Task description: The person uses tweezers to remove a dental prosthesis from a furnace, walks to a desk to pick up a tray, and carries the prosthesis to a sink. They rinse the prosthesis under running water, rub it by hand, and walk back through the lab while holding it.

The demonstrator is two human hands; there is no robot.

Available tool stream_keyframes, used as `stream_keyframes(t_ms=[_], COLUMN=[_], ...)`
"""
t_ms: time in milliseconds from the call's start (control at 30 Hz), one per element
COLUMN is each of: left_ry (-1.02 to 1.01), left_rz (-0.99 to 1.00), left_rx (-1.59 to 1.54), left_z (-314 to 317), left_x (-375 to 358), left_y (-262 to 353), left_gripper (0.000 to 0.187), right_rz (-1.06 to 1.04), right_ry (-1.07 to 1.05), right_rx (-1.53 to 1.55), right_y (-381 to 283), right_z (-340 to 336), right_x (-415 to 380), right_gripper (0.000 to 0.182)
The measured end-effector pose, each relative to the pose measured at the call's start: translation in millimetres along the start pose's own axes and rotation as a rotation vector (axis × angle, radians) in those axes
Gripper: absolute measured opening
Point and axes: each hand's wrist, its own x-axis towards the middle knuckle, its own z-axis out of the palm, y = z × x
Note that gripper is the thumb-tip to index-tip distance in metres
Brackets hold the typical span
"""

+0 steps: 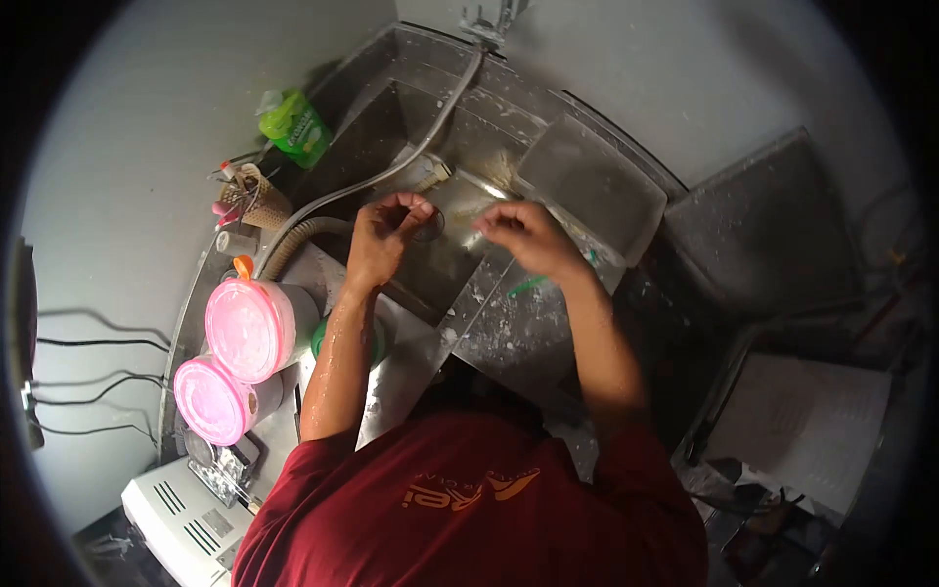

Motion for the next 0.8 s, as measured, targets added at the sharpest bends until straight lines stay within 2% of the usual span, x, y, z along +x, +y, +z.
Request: stream_keyframes(t_ms=[67,100,167,200,233,267,333,367,433,467,533,600,633,733,800], left_ry=[-0.005,-0.014,-0.078,-0.105,-0.146,-0.159,-0.148,-0.156,-0.186,-0.190,-0.350,-0.478,-0.526,-0.641,-0.714], left_rz=[-0.015,-0.025,-0.074,-0.102,-0.180,-0.148,-0.028,-0.113,0.103,0.206,0.008,-0.161,-0.168,-0.175,-0.162], left_rx=[0.060,0.087,-0.155,-0.272,-0.300,0.005,0.585,0.577,0.630,0.645,0.450,0.240,0.192,0.066,0.043], left_z=[-4.6,-3.7,0.6,0.9,-0.5,7.1,21.2,30.9,47.7,56.8,76.6,101.9,117.3,165.0,197.5], left_x=[-5.8,-9.4,-13.6,-15.1,-15.6,-12.2,-12.6,-12.4,-12.7,-16.1,-22.8,-27.5,-32.0,-59.3,-87.2], left_y=[-11.7,-17.3,-25.2,-27.8,-28.9,-31.2,-36.2,-36.7,-50.8,-57.0,-47.7,-42.7,-40.1,-39.0,-43.3], left_gripper=[0.014,0.017,0.019,0.020,0.021,0.022,0.024,0.026,0.026,0.026,0.024,0.023,0.022,0.019,0.014], right_rz=[0.026,0.043,0.157,0.110,-0.001,-0.304,0.160,0.163,0.220,0.270,0.319,0.179,0.108,-0.022,-0.004], right_ry=[0.192,0.164,0.217,0.221,0.191,-0.055,0.311,0.428,0.632,0.725,0.882,1.178,1.334,1.218,1.192], right_rx=[-0.561,-0.506,-0.200,-0.018,0.224,0.733,0.247,-0.104,-0.799,-0.538,-0.006,-0.158,-0.246,0.440,0.482], right_y=[38.4,43.5,2.0,-3.2,-7.9,17.8,21.9,46.5,120.3,101.9,37.5,58.3,68.6,91.5,113.5], right_z=[-9.3,-20.5,-23.8,-36.3,-47.6,-79.0,-85.8,-96.9,-107.7,-91.7,-52.5,-52.0,-50.8,-31.3,-9.3], right_x=[-19.9,-35.1,-81.8,-104.7,-127.5,-168.6,-197.4,-211.3,-246.6,-265.1,-288.5,-309.0,-323.0,-370.0,-398.7], right_gripper=[0.014,0.017,0.018,0.020,0.022,0.023,0.022,0.022,0.023,0.023,0.023,0.022,0.022,0.022,0.022])
